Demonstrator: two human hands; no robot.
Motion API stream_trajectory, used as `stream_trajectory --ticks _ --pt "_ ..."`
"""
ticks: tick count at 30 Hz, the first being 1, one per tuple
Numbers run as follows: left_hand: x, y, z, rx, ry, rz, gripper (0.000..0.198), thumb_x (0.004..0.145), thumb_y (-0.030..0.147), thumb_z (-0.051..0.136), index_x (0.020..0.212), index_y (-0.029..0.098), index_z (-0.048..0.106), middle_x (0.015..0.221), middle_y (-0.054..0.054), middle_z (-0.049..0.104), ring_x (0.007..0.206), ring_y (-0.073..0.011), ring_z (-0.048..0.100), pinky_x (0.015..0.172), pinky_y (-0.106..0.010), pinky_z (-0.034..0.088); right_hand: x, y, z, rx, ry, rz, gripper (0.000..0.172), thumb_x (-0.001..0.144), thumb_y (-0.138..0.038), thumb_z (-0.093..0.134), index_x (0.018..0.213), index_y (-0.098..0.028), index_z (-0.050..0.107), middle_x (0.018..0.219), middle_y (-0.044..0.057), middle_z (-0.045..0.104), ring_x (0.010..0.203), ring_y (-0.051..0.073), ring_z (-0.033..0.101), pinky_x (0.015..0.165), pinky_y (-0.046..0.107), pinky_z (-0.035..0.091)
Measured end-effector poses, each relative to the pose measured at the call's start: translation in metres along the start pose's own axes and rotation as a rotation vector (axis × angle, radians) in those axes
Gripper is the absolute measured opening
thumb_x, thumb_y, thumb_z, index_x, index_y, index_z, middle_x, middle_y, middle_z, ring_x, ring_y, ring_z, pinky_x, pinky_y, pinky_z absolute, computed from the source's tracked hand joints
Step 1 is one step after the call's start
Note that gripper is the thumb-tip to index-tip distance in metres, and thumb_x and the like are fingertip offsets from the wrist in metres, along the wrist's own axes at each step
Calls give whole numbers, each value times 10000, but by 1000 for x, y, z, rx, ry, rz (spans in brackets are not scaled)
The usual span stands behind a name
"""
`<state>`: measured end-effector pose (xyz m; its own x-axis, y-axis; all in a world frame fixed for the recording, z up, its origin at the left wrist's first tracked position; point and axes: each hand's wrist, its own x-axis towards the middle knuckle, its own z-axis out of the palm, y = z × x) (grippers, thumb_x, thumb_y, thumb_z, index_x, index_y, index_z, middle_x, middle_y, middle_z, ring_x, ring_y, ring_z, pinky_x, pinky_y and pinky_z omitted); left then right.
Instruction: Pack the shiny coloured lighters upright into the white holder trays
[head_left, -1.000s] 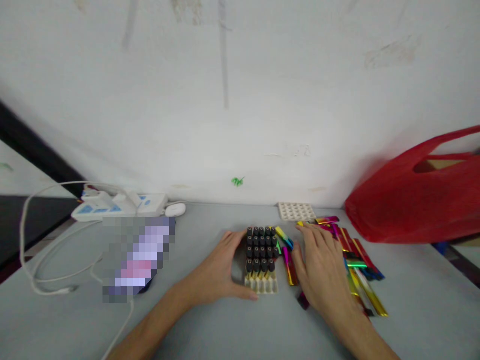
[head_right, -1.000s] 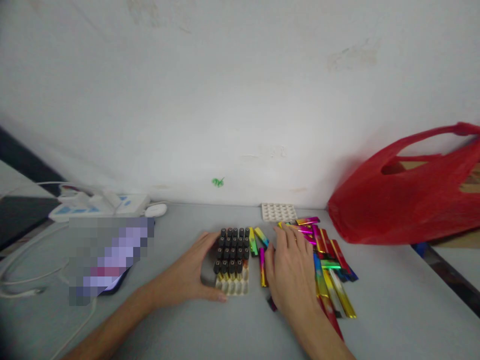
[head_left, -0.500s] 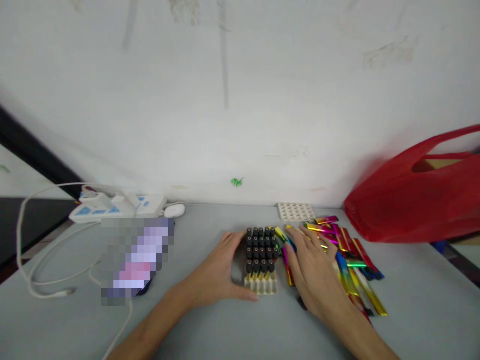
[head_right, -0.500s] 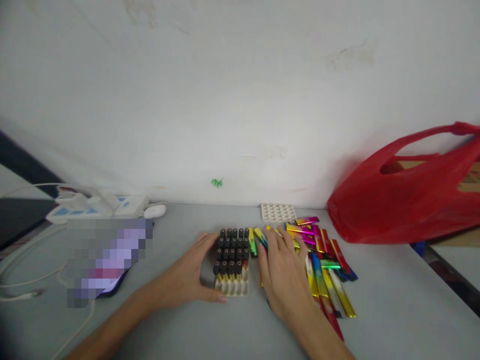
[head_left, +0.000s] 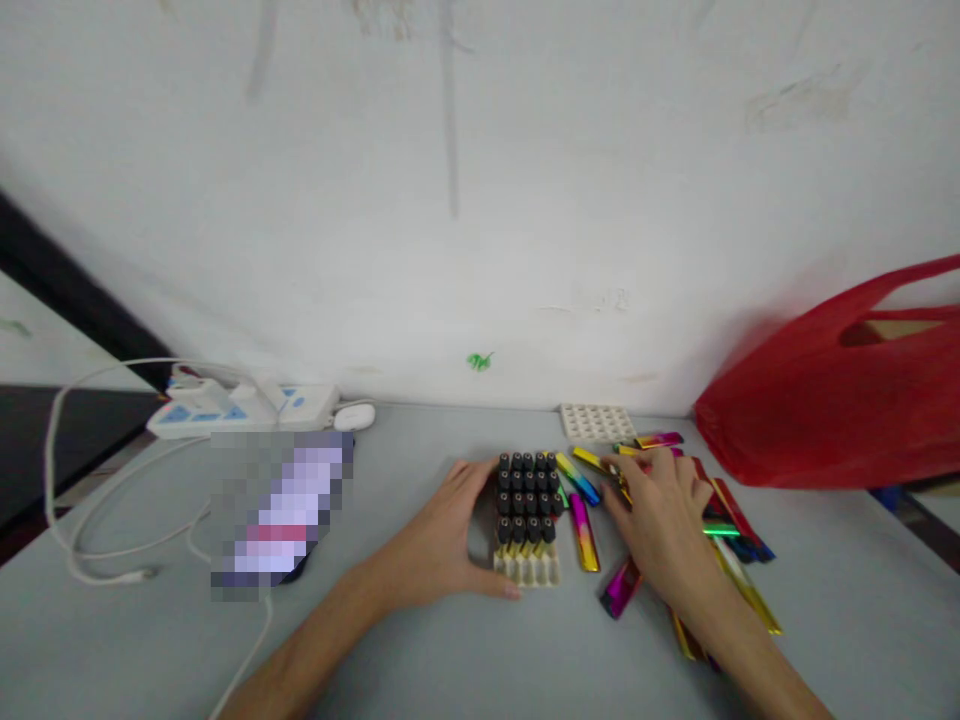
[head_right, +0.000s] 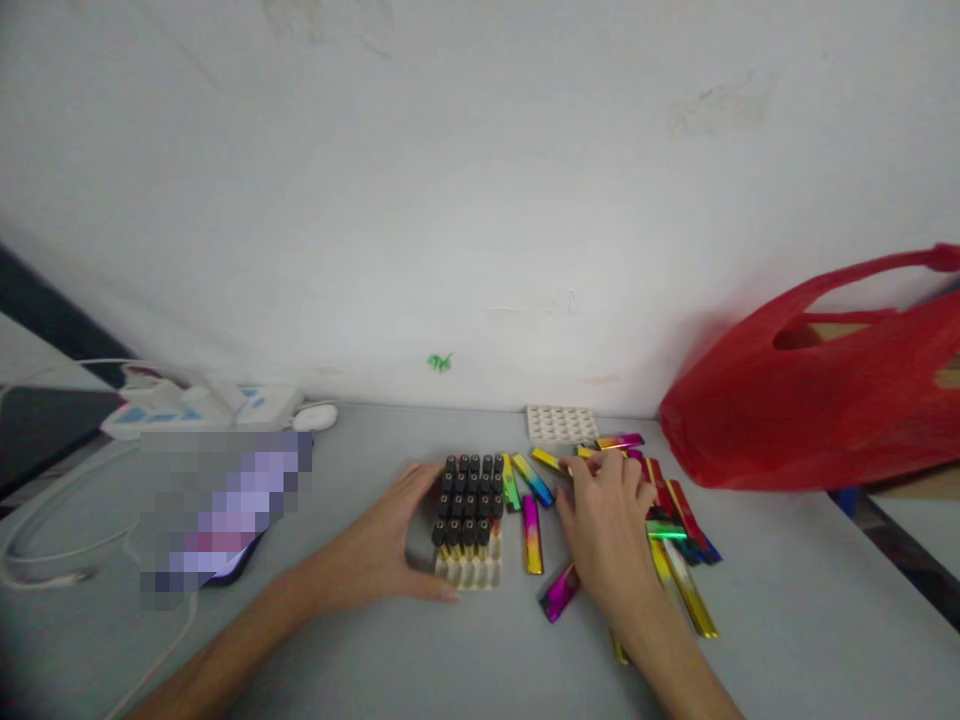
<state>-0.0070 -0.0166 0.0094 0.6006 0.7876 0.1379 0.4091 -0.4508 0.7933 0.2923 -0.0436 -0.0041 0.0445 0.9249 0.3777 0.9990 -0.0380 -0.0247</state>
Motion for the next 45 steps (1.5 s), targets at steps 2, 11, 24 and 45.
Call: stream_trajectory --ticks 2,11,24,45 --pt "0 -1 0 1 0 6 1249 611 590 1070 1640 240 455 1567 -172 578 1459 -451 513 1282 -608 377 -2 -4 2 -55 -7 -16 215 1033 -283 678 1205 -230 795 1142 172 628 1076 403 532 872 512 415" --pt "-1 -3 1 9 8 21 1248 610 619 1062 1635 244 458 1570 -169 585 1467 -455 511 1295 -617 355 -1 -9 1 -237 -32 -80 179 1071 -274 605 1034 -163 739 1051 208 659 1018 412 570 836 525 460" --pt "0 -2 0 6 0 13 1242 605 577 1076 1636 239 471 1572 -175 576 1440 -456 529 1271 -597 398 -1 -15 0 -245 -55 -132 138 1077 -197 590 1073 -159 723 1103 206 667 1064 410 584 874 531 466" --pt "-4 5 14 238 207 -170 1560 422 648 1103 1714 224 339 1659 -228 505 1531 -516 450 1315 -682 328 10 -20 -32 1575 -31 465 368 898 -537 869 874 -242 652 876 -1 667 814 200 588 732 319 453"
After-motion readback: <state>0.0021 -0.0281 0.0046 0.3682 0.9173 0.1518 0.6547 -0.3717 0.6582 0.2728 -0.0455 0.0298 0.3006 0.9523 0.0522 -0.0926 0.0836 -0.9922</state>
